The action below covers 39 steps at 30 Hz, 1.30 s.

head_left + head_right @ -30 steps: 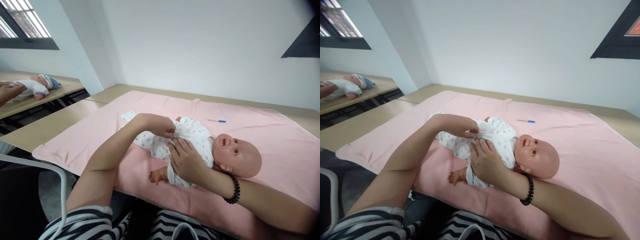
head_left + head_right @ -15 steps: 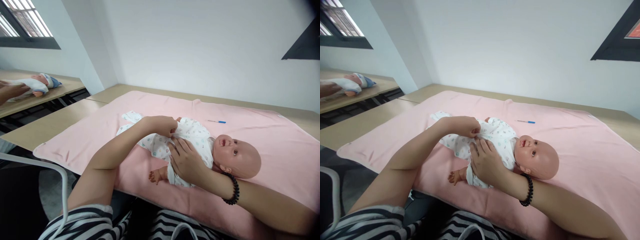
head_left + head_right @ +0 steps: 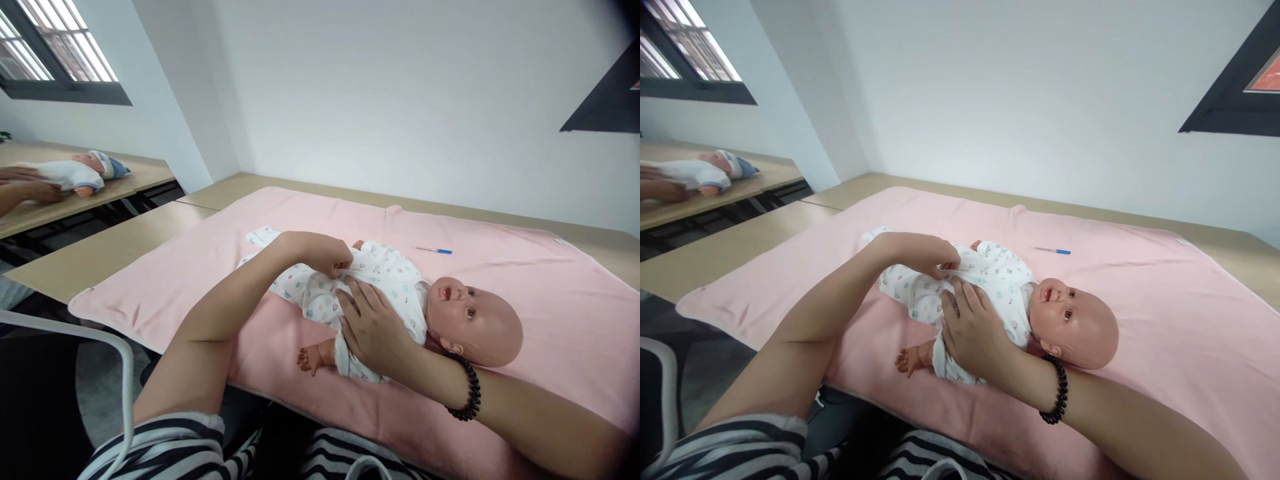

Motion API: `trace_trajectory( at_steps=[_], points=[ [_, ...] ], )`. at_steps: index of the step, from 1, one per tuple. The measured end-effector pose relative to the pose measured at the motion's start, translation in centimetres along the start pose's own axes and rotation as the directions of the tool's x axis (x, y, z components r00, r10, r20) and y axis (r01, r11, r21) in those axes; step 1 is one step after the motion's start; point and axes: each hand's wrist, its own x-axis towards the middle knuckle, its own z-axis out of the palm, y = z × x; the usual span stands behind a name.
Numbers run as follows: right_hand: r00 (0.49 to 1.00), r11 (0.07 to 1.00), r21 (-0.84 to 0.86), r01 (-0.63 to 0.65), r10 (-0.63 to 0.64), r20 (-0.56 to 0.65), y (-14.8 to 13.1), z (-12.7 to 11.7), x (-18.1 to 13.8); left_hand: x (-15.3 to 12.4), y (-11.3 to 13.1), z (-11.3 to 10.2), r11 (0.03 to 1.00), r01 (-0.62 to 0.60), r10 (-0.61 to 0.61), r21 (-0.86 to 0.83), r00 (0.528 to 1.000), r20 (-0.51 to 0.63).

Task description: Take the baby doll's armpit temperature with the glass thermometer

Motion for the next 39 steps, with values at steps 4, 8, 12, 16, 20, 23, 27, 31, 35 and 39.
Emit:
trace_trajectory(
  at_steps=[4,8,12,16,20,23,27,31,35,39],
  points=[
    [1.0,1.0,0.003,-0.004,0.004,-0.001,0.0,-0.1,0.1,-0.4,-1.2,-0.5,0.992,-0.064,0.064,-0.111,0.998,-0.007],
    [1.0,1.0,0.012,-0.007,0.007,0.006,0.0,-0.1,-0.1,-0.5,-1.9,-0.6,0.981,-0.14,0.137,-0.133,0.99,-0.032],
    [1.0,1.0,0.018,-0.001,0.001,0.002,-0.1,0.1,-0.2,-0.5,-2.3,-0.7,0.962,-0.21,0.203,-0.175,0.978,-0.056],
    [1.0,1.0,0.001,-0.004,0.004,-0.028,-0.2,0.3,-0.2,-0.7,-2.5,-0.9,0.944,-0.245,0.239,-0.22,0.969,-0.057],
    [0.997,1.0,-0.015,-0.018,0.016,-0.079,-0.2,0.5,-0.2,-0.9,-2.4,-1.0,0.931,-0.274,0.269,-0.242,0.962,-0.053],
    [0.996,0.999,-0.03,-0.015,0.012,-0.086,-0.1,0.5,-0.1,-1.0,-2.3,-1.0,0.927,-0.285,0.282,-0.246,0.958,-0.049],
    [0.997,0.999,-0.033,-0.004,0.002,-0.073,-0.1,0.3,0.0,-0.9,-2.4,-0.9,0.932,-0.259,0.259,-0.253,0.965,-0.034],
    [0.999,1.0,-0.026,-0.009,0.008,-0.036,0.0,0.2,0.1,-1.0,-2.3,-0.9,0.949,-0.212,0.212,-0.235,0.977,-0.026],
    [0.999,1.0,-0.024,-0.013,0.012,-0.036,0.0,0.2,0.1,-1.2,-2.0,-0.9,0.968,-0.143,0.147,-0.204,0.989,0.004],
    [0.999,0.999,-0.04,-0.015,0.013,-0.048,-0.1,0.3,0.0,-1.4,-2.1,-0.9,0.975,-0.079,0.088,-0.207,0.995,0.036]
  ],
)
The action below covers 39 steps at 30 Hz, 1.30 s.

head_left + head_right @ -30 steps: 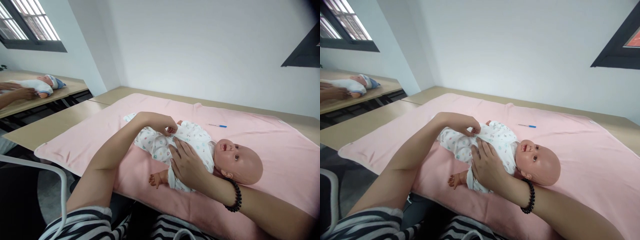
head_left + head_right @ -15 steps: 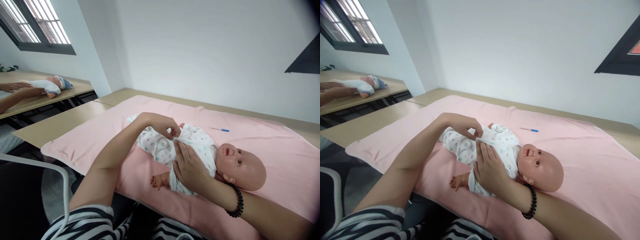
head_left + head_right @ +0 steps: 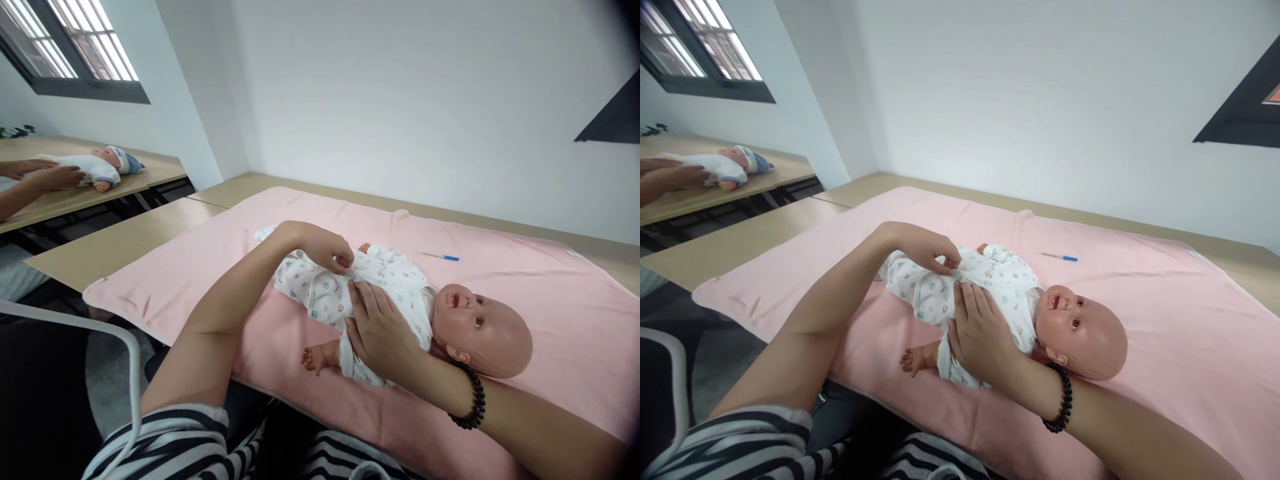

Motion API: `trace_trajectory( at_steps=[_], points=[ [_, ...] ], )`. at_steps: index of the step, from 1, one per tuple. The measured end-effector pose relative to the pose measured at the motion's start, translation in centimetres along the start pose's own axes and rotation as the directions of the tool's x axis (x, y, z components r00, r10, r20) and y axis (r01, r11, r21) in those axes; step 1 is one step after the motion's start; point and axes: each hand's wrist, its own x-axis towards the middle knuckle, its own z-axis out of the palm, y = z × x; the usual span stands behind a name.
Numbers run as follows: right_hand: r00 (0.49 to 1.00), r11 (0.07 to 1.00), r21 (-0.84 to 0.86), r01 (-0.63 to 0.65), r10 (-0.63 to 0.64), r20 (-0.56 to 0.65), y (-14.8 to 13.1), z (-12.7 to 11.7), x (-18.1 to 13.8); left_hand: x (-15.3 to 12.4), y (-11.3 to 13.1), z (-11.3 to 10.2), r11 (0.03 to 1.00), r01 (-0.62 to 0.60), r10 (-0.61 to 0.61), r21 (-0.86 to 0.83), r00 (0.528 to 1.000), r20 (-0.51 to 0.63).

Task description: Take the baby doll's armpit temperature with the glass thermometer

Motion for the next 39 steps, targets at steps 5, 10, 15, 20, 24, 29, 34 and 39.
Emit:
trace_trajectory(
  at_steps=[5,10,15,20,24,29,34,39],
  points=[
    [0.999,1.0,-0.023,-0.006,0.006,-0.036,-0.1,0.2,-0.2,-0.6,-0.2,-0.2,0.996,0.086,-0.087,0.021,0.996,0.023],
    [1.0,1.0,-0.007,-0.008,0.008,-0.03,0.0,0.3,-0.1,-1.5,0.1,-0.6,0.987,0.151,-0.153,0.047,0.987,0.042],
    [1.0,1.0,0.008,-0.015,0.015,-0.021,0.1,0.1,0.0,-2.1,0.2,-0.8,0.983,0.179,-0.181,0.027,0.981,0.066],
    [0.999,1.0,0.0,-0.015,0.015,-0.031,0.1,0.1,-0.1,-1.8,0.3,-0.7,0.97,0.241,-0.242,0.026,0.966,0.087],
    [0.999,0.999,0.029,-0.029,0.03,-0.034,0.2,0.3,-0.4,-1.7,0.3,-0.7,0.967,0.248,-0.252,0.053,0.963,0.094],
    [0.997,0.998,0.057,-0.006,0.011,-0.082,0.3,0.2,-0.5,-1.9,0.2,-0.8,0.961,0.273,-0.274,0.04,0.961,0.041],
    [0.995,0.998,0.05,0.046,-0.041,-0.089,0.3,0.0,-0.3,-2.0,0.0,-0.9,0.958,0.279,-0.28,0.067,0.96,-0.001],
    [0.969,0.986,0.03,0.167,-0.158,-0.19,0.4,0.1,-0.5,-1.8,-0.2,-0.7,0.96,0.269,-0.269,0.077,0.963,-0.018]
  ],
)
